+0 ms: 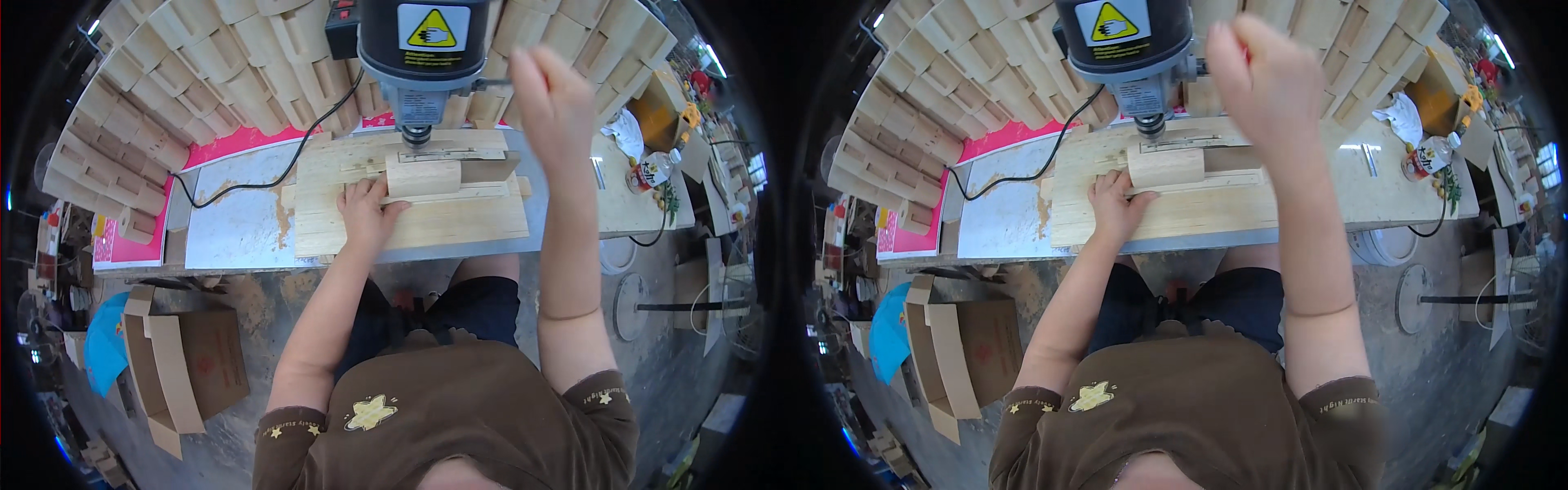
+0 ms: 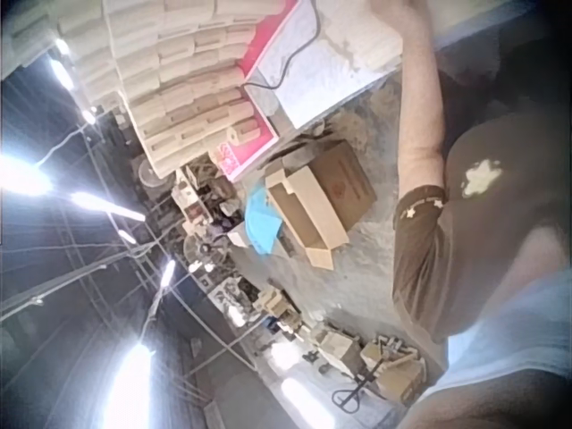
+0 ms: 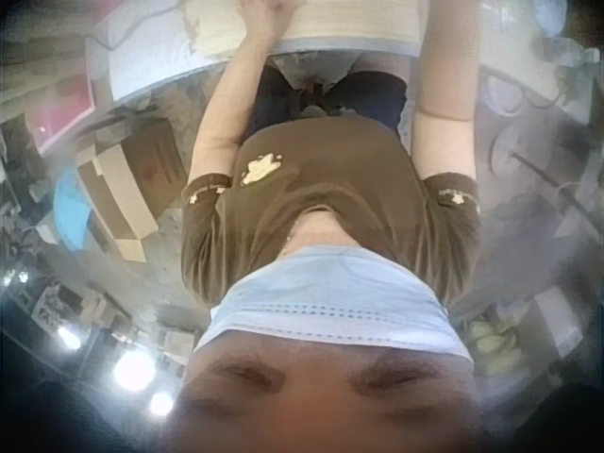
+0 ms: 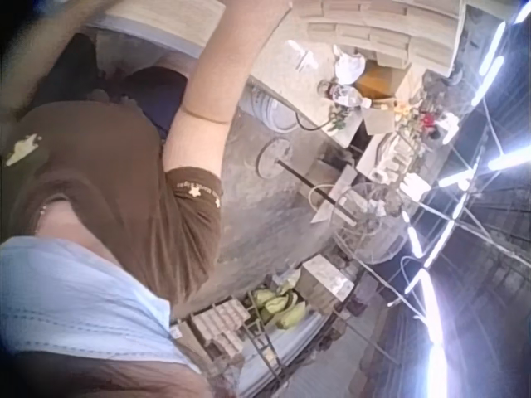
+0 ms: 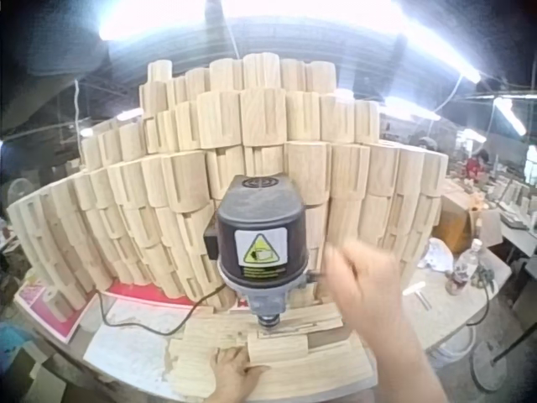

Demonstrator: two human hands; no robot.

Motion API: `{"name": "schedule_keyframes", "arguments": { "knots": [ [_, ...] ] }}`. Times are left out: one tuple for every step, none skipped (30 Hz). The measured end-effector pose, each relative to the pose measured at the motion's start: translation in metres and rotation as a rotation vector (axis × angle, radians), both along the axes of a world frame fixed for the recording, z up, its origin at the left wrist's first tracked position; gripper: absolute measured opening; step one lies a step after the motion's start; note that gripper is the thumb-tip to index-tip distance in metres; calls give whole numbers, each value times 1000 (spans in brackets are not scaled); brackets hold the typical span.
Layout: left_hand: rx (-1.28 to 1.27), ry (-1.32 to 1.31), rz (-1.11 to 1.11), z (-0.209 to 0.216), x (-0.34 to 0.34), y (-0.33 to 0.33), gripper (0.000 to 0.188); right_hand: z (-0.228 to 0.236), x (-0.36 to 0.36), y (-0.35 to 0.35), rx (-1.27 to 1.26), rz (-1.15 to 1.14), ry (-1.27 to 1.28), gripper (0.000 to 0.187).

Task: Using a drill press to drill holes into cylindrical wooden blocks while measuring for accuracy.

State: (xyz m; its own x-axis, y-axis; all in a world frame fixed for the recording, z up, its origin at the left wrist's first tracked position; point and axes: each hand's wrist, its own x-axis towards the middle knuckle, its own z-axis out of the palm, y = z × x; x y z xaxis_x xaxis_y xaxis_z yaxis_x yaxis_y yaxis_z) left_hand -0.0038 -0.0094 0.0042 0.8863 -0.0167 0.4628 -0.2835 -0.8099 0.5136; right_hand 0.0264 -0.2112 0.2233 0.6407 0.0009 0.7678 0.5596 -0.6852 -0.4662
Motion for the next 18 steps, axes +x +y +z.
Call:
{"name": "schedule_keyframes", "arguments": {
  "knots": [
    [3,-11,1,-3,2,0,53,-14,-9,-2,2,14,-2,22],
    [9,-7,0,-6,0,5,53,-28,-19,4,83,59,10,19],
    [8,2,15,-8,0,10,53,-40,-24,11,166,105,19,16],
    [2,10,24,-8,-1,13,54,-48,-27,16,170,98,18,16],
    [1,6,4,-6,-1,10,54,-54,-29,16,221,113,-5,15],
    [5,16,10,-2,0,7,54,-59,-31,15,272,127,-32,13],
    [6,24,2,0,2,0,53,-66,-31,10,267,95,-45,13],
    [8,12,-26,-2,4,-2,53,-76,-30,6,240,104,-105,10],
    [5,-21,-24,-6,5,-3,53,-87,-28,3,209,109,-167,7],
    [-1,-57,-34,-10,7,-4,52,-102,-24,0,161,88,-256,4],
    [2,-41,-56,-12,7,1,50,-119,-18,0,108,63,-346,4],
    [0,-29,-85,-15,7,6,48,-137,-13,3,117,62,-306,8],
    [-5,-62,-83,-17,7,9,46,-147,-13,5,124,57,-270,11],
    [-10,-91,-76,-21,5,10,44,-149,-12,6,117,70,-263,12],
    [-10,-85,-69,-14,1,9,42,-147,-12,7,116,91,-257,12],
    [-8,-78,-55,-8,-3,8,40,-146,-10,8,136,105,-280,12],
    [-10,-103,-88,-8,-4,5,40,-144,-11,8,157,123,-304,11],
    [-15,-48,-74,-8,-3,3,40,-145,-13,2,150,95,-331,11]
  ]
}}
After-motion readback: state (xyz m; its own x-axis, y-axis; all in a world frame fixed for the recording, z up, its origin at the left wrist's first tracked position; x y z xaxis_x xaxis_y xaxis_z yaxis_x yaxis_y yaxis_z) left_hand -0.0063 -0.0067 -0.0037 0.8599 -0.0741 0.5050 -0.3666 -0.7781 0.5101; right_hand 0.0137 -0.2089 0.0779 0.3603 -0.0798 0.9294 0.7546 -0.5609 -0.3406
